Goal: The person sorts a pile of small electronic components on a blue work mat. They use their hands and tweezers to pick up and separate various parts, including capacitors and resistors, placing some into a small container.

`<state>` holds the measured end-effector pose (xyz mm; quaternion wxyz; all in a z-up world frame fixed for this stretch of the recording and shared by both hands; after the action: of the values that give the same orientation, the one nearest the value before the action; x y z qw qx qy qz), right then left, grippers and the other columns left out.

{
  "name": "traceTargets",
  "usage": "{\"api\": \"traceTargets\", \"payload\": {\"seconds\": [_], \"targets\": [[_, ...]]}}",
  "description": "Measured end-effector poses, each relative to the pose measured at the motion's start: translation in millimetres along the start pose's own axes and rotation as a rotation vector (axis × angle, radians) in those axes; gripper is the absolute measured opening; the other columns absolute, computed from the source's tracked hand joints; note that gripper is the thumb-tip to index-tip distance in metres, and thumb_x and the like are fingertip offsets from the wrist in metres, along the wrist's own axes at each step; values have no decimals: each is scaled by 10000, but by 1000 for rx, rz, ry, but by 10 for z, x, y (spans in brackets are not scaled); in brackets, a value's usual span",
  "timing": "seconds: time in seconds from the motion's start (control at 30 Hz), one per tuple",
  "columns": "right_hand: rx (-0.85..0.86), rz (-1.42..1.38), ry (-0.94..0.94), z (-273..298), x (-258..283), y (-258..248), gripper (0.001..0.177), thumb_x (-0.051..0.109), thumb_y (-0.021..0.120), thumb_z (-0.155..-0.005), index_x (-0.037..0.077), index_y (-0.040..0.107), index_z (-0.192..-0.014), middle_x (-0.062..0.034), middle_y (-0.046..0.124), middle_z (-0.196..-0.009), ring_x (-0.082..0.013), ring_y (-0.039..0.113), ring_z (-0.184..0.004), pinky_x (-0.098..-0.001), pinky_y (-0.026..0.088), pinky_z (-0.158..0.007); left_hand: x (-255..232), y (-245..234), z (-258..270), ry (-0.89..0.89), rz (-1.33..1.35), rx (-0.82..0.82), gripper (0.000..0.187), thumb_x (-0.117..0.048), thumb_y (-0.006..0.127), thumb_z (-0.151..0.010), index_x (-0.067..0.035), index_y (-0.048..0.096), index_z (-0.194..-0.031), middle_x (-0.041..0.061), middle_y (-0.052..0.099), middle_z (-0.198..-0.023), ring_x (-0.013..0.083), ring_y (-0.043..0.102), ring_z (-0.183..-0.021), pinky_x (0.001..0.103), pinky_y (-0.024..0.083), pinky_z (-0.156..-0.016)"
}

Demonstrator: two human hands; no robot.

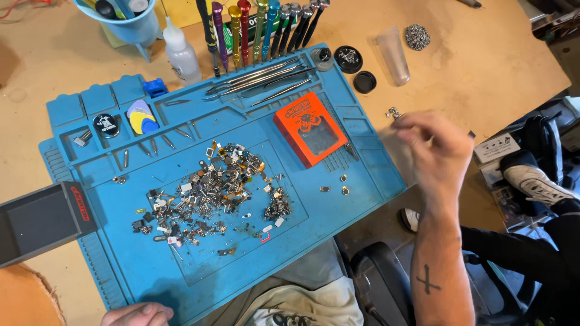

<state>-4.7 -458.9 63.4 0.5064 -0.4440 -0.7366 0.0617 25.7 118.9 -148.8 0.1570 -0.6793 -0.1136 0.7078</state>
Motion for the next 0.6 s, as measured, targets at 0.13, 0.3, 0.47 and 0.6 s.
{"api": "traceTargets", "payload": {"seconds": [0.13,0.3,0.47,0.6], "targets": [[-117,386,198,-63,-819,-292,104,109,970,-1074,140,893,-1137,3,665,-1069,-108,557,-957,-293,442,-843,-124,58,22,-872,489,48,370,146,525,-1110,482,669,-1052,631,715,-970,580,678,-863,522,521,-834],[-116,400,222,-168,-863,-252,76,81,942,-1090,135,910,-1133,8,757,-985,-94,638,-940,-283,483,-813,-26,-19,7,-701,414,247,483,68,548,-1105,445,781,-913,418,700,-683,411,672,-627,446,528,-639],[-24,427,129,-172,-795,-214,90,53,845,-1120,96,896,-1181,-68,850,-1122,-178,767,-1055,-321,549,-912,-722,153,210,446,-344,58,206,-119,708,-1005,3,743,-1167,74,846,-974,182,766,-981,284,626,-950],[-109,340,172,-4,-642,-300,220,-15,664,-1222,-46,832,-1360,-83,832,-1080,-155,764,-1026,-321,594,-973,-1241,471,217,435,-276,-263,202,-107,632,-1152,11,750,-1038,96,758,-834,266,668,-841,388,553,-830]]}}
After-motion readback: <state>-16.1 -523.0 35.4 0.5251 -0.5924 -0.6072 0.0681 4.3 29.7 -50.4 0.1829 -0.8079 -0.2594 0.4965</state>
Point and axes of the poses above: each hand's wrist, its own z-axis away from the middle knuckle, its own y-axis out of the palm, x = y × z, the point moved 1 cm from there along -z, towards the middle knuckle
